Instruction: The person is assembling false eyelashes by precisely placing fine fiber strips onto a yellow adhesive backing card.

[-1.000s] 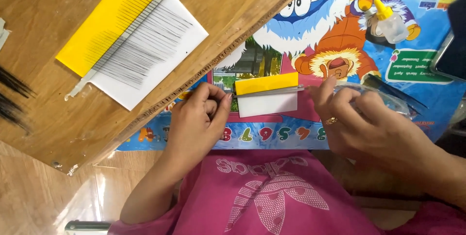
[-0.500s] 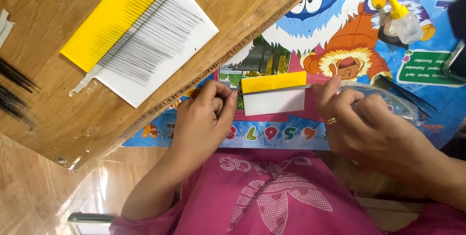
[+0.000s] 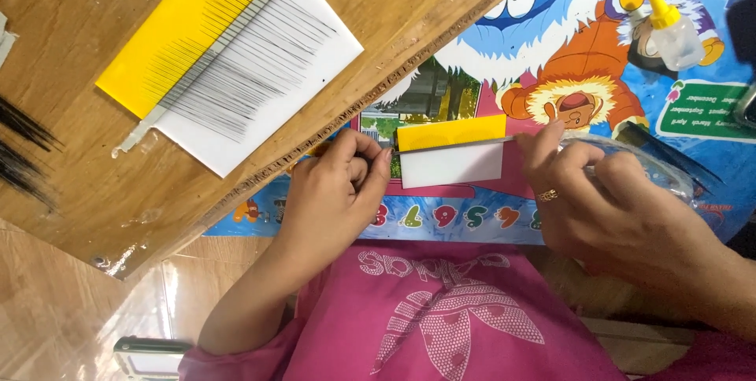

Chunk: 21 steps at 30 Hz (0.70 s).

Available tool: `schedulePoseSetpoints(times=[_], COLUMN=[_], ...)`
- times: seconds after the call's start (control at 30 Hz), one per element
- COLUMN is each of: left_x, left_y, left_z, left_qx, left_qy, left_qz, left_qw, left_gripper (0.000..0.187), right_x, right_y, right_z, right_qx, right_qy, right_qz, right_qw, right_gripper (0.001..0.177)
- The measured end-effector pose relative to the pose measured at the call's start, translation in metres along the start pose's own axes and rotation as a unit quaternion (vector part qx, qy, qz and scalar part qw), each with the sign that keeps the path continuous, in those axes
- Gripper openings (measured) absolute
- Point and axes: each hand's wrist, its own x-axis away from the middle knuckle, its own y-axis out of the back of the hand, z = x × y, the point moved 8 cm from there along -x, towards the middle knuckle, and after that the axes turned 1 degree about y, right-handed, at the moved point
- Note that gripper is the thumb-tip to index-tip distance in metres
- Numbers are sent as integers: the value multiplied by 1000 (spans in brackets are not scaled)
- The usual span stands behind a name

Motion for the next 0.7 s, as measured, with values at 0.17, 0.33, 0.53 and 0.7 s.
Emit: schedulePoseSetpoints(times=[0.17, 0.33, 0.53, 0.7], left_x=[1, 6, 12, 12], left_y=[2, 3, 0, 1], left_z=[-4, -9, -17, -19], left_qx=[29, 13, -71, -49], left_qy=[-19, -35, -96, -78], left_qz=[8, -3, -33, -15], left_qw=[999, 999, 992, 996], left_gripper=[19, 18, 14, 17], right_x=[-4, -4, -5, -4], right_y=[9, 10, 5, -2], right_z=[-12, -7, 6, 6], right_qx=[13, 0, -16, -99], right_qy=[-44, -15, 53, 78], right_qz=[-43, -27, -24, 12], right_qw=[998, 1000, 998, 992], right_gripper=[35, 36, 40, 31])
